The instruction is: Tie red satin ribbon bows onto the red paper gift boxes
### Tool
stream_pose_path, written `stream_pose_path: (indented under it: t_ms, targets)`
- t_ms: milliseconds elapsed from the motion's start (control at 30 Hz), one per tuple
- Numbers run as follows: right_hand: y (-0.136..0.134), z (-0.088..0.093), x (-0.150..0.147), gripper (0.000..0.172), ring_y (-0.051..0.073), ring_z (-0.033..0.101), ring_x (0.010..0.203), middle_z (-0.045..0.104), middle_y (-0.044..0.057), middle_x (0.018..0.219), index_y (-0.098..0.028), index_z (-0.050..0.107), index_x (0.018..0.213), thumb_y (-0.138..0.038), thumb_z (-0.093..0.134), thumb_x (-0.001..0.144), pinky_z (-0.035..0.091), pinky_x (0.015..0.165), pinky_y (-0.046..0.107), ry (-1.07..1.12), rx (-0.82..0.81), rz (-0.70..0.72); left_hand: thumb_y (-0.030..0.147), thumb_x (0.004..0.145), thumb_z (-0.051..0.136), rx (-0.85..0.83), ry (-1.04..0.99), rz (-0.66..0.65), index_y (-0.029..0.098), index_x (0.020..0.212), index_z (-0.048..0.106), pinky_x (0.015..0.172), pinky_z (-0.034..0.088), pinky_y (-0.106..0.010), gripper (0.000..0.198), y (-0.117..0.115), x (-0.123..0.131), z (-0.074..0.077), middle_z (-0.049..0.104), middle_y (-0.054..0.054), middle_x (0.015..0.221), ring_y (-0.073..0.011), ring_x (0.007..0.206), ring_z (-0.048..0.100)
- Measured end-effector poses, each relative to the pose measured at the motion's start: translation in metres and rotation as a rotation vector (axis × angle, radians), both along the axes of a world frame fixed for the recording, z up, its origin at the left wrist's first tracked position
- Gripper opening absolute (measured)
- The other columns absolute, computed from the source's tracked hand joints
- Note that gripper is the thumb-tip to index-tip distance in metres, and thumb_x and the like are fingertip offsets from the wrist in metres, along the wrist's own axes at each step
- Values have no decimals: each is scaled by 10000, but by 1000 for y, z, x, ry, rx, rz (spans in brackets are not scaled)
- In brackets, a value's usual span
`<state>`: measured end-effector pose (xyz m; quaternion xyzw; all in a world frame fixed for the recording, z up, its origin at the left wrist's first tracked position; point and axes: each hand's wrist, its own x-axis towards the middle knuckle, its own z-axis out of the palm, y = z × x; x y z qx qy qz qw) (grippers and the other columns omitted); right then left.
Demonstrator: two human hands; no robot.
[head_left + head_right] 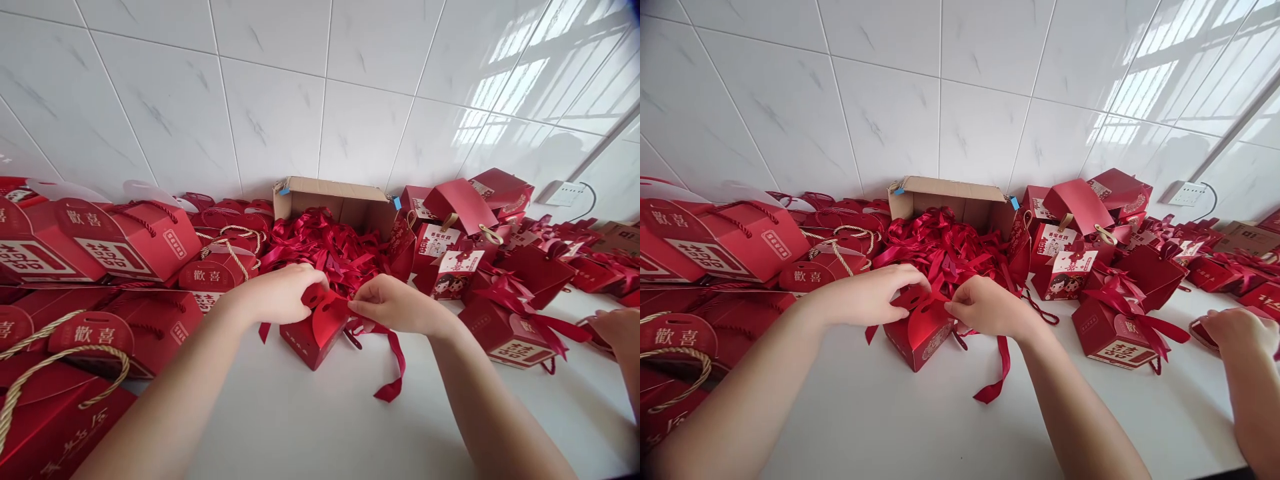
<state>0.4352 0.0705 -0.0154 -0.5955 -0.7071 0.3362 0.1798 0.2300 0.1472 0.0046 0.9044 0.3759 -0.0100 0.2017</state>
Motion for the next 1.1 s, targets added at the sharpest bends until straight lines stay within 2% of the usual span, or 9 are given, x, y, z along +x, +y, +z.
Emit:
stream_pose_path:
  t_ms: [100, 267, 500, 667, 767, 867, 967, 1100]
  targets:
    - [-1, 1, -1, 360, 68, 337, 449, 528, -17, 535, -167, 445, 546, -380, 474, 834, 231, 431, 237, 27, -24, -6, 208, 709, 512, -15, 13, -57, 337, 1103, 594, 531, 418, -228, 423, 0, 2, -1, 569, -1, 1186, -197, 891, 614]
    - [-1, 0, -3, 364, 75, 360, 460, 546, -8, 545, -165, 460, 539, -377, 471, 835, 252, 443, 233, 76, -66, -24, 313, 751, 529, -39, 38, -99, 314, 1107, 592, 530, 432, -236, 361, -1, 4, 0, 568, -15, 1167, -195, 858, 617]
    - [-2, 1, -5, 336, 73, 366, 470, 582, -7, 573, -163, 489, 566, -344, 445, 847, 272, 453, 231, 95, -105, -14, 335, 786, 484, -31, 53, -74, 305, 1091, 594, 552, 449, -257, 325, -4, 3, 4, 576, -6, 1178, -194, 841, 627]
    - [-5, 4, -11, 312, 75, 396, 465, 634, -3, 597, -161, 524, 555, -295, 428, 820, 276, 431, 224, 12, -142, -22, 320, 814, 467, 11, 22, -115, 298, 1070, 620, 742, 494, -284, 299, -5, 3, 3, 544, -8, 1287, -228, 1057, 588]
    - [-7, 5, -13, 299, 76, 426, 469, 638, -3, 587, -159, 533, 538, -265, 426, 796, 286, 430, 218, -14, -151, -34, 301, 824, 449, 16, 8, -134, 297, 1100, 628, 803, 494, -299, 329, -6, 4, 1, 475, -6, 1392, -231, 1073, 587]
    - [-7, 5, -14, 302, 81, 445, 475, 637, 3, 576, -157, 536, 525, -253, 418, 786, 299, 439, 219, -29, -155, -46, 289, 822, 447, -1, 3, -136, 302, 1100, 632, 792, 501, -295, 334, -6, 4, 1, 459, 4, 1412, -235, 1089, 579]
    - [-6, 5, -16, 301, 94, 478, 506, 637, 16, 589, -155, 537, 542, -260, 415, 795, 329, 473, 226, 7, -142, -50, 283, 816, 452, -11, -4, -128, 280, 984, 657, 758, 503, -286, 264, -6, 4, 2, 473, 3, 1395, -240, 1106, 568]
    - [-8, 6, -18, 295, 101, 472, 539, 605, 17, 600, -156, 524, 572, -277, 421, 819, 344, 525, 241, 57, -112, -39, 282, 810, 461, -37, -33, -118, 253, 863, 639, 686, 499, -291, 189, -5, 4, 1, 526, -23, 1315, -231, 1008, 604]
